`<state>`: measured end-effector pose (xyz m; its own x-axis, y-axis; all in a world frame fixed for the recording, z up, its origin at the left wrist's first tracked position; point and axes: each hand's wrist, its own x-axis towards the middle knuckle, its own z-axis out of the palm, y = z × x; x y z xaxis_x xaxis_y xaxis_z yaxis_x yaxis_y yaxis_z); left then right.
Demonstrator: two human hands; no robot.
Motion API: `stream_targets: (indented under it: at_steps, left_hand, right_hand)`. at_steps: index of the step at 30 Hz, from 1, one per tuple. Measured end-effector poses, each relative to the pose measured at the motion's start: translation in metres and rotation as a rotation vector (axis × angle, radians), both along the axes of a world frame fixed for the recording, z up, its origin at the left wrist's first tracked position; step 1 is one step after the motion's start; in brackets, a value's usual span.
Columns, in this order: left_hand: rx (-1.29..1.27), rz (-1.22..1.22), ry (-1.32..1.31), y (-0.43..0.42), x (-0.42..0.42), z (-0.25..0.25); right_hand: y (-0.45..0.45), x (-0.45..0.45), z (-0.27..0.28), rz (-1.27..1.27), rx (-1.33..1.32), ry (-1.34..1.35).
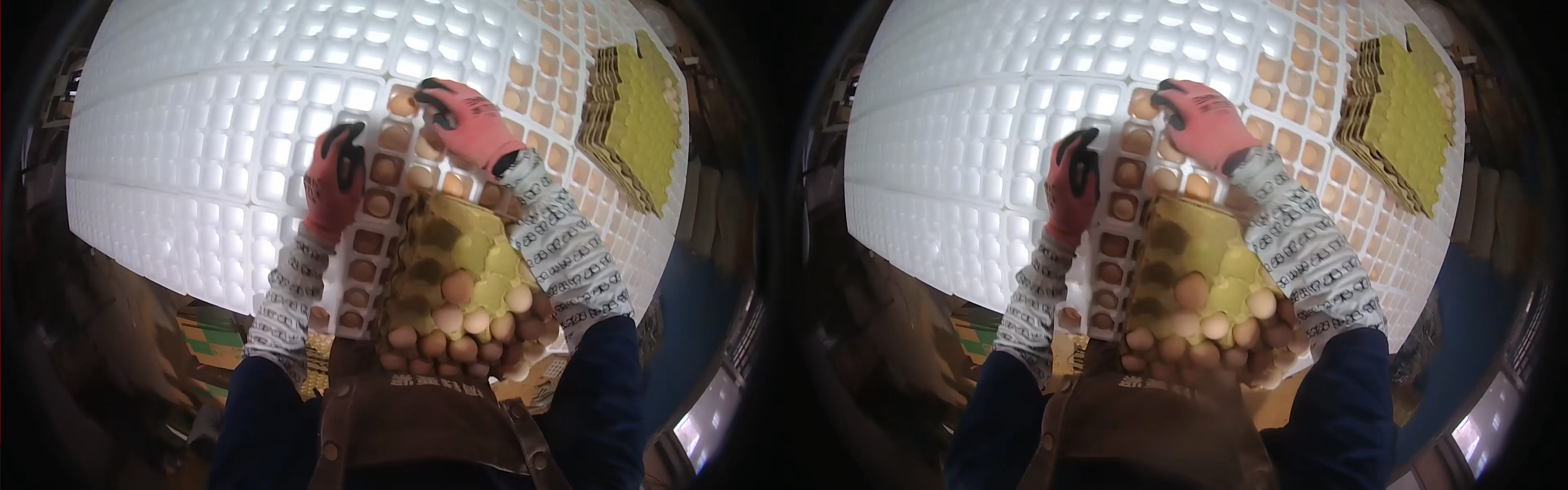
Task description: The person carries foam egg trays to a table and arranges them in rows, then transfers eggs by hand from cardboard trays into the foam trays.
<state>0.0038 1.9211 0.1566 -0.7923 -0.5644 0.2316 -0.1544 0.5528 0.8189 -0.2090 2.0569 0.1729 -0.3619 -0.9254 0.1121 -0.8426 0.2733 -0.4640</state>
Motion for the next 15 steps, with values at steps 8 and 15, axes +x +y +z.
stream_targets:
  at_steps: [8, 15]
  left_hand:
    - [-0.165, -0.490, 0.074, 0.038, 0.026, 0.084]
    - [-0.372, -0.923, -0.098, 0.097, 0.022, 0.112]
  right_hand:
    - [0.119, 0.040, 0.146, -0.367, 0.277, -0.604]
    - [0.215, 0.142, 0.140, 0.014, 0.425, 0.200]
